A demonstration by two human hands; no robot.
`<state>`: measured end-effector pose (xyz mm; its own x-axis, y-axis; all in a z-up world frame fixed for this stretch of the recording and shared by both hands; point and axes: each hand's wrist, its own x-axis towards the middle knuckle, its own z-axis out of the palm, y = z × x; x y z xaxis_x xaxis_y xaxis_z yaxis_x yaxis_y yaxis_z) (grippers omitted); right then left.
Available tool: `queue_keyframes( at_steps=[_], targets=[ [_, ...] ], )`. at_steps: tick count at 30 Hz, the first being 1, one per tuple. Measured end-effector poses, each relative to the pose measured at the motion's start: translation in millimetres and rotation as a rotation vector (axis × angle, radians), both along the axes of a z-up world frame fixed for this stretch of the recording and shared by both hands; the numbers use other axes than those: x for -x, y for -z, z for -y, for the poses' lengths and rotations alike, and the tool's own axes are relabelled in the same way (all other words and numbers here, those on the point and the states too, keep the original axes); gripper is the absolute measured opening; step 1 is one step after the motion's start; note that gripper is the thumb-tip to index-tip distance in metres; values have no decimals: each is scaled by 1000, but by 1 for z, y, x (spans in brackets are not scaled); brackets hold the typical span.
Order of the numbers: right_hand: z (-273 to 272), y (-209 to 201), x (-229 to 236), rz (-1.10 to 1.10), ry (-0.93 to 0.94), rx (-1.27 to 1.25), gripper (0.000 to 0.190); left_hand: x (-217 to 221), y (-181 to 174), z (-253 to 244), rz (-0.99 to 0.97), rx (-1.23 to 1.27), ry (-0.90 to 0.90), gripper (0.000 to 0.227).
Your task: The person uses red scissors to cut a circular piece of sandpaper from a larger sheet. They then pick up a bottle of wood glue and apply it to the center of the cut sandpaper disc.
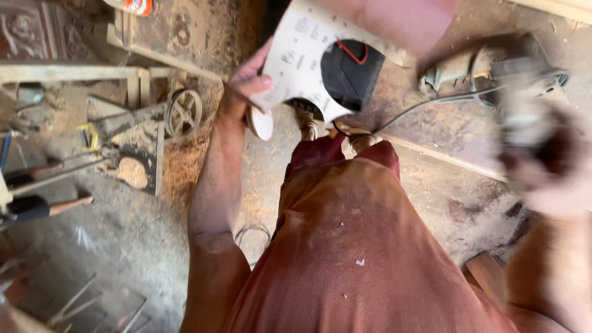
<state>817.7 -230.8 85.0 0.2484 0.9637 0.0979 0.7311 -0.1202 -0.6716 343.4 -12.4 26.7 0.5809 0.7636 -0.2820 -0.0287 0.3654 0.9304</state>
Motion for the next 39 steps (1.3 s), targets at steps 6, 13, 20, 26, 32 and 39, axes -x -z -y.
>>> queue_keyframes(
  at_steps=[6,13,20,26,32,39],
  targets=[
    [-83,71,189,-385,-363,175,55,47,30,-18,143,107,166,84],
    [-133,67,239,428,25,122,57,66,39,-45,392,215,205,78],
    [-97,78,255,916,38,-280,37,40,28,-55,543,400,164,52],
    [-93,78,370,352,-283,99,45,29,23,-74,454,457,132,40],
    [-143,131,381,635,-232,132,68,55,24,-72,421,356,226,31],
    [-82,121,378,405,-265,-99,47,55,58,-75,469,364,208,30]
  ],
)
